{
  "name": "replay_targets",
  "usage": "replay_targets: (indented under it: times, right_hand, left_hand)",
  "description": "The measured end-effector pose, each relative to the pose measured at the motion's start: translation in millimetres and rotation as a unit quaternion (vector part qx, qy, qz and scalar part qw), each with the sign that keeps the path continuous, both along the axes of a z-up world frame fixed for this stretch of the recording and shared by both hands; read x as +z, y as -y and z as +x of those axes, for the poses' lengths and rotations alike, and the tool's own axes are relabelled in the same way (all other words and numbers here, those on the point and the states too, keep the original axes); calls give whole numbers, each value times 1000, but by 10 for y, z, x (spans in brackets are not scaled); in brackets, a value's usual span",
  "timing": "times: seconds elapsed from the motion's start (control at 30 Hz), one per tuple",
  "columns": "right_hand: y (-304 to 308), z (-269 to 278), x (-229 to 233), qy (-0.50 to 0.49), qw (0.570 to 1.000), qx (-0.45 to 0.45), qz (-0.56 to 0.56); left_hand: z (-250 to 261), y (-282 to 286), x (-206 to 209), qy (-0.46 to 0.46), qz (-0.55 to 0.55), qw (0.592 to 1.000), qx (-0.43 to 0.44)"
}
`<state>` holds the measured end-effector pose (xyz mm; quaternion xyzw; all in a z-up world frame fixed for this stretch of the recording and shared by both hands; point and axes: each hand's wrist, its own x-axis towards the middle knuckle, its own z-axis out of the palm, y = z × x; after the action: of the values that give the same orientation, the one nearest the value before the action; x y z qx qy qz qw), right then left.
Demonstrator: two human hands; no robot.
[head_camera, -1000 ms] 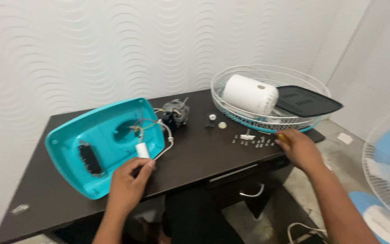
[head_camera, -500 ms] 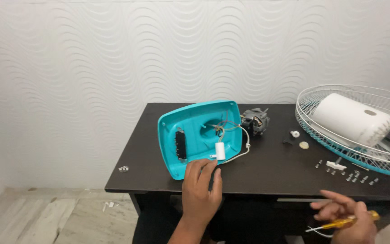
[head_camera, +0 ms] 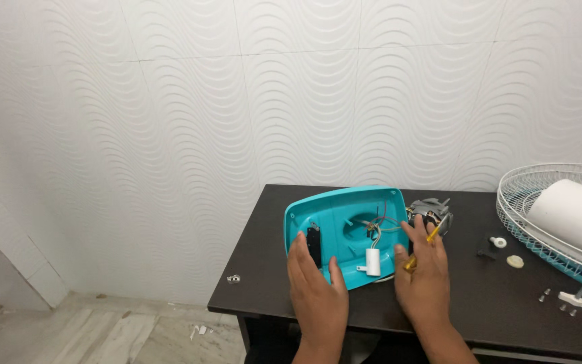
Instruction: The person disassembles a teal fan base, using a screwdriver to remove screws from a switch and a capacitor. They detach the switch and capacitor, then handle the fan motor and a white plastic component, placing parts on the table.
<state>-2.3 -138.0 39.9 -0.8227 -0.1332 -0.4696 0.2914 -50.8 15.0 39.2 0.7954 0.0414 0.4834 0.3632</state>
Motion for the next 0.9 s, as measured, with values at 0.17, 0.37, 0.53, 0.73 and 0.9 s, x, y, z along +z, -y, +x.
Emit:
replay_targets:
  times: [0.17,0.37,0.53,0.73,0.9]
  right_hand:
    - [12,115,-93,-164,983,54,61]
    - [9,107,-82,-262,963,12,54]
    - [2,133,-32,-352,935,-33,38]
    - [16,148,-59,-375,926,-25,47]
    - [49,223,-103,-386,921,-37,30]
  left_hand:
    - [92,-63,-28,2,23,999,34]
    - [132,-186,18,-37,-4,999,35]
    - [151,-284,59,-119,-24,993,-1]
    - [221,-271,-54,-73,-29,997,10]
    - [235,-271,-168,-32,-56,998,-25]
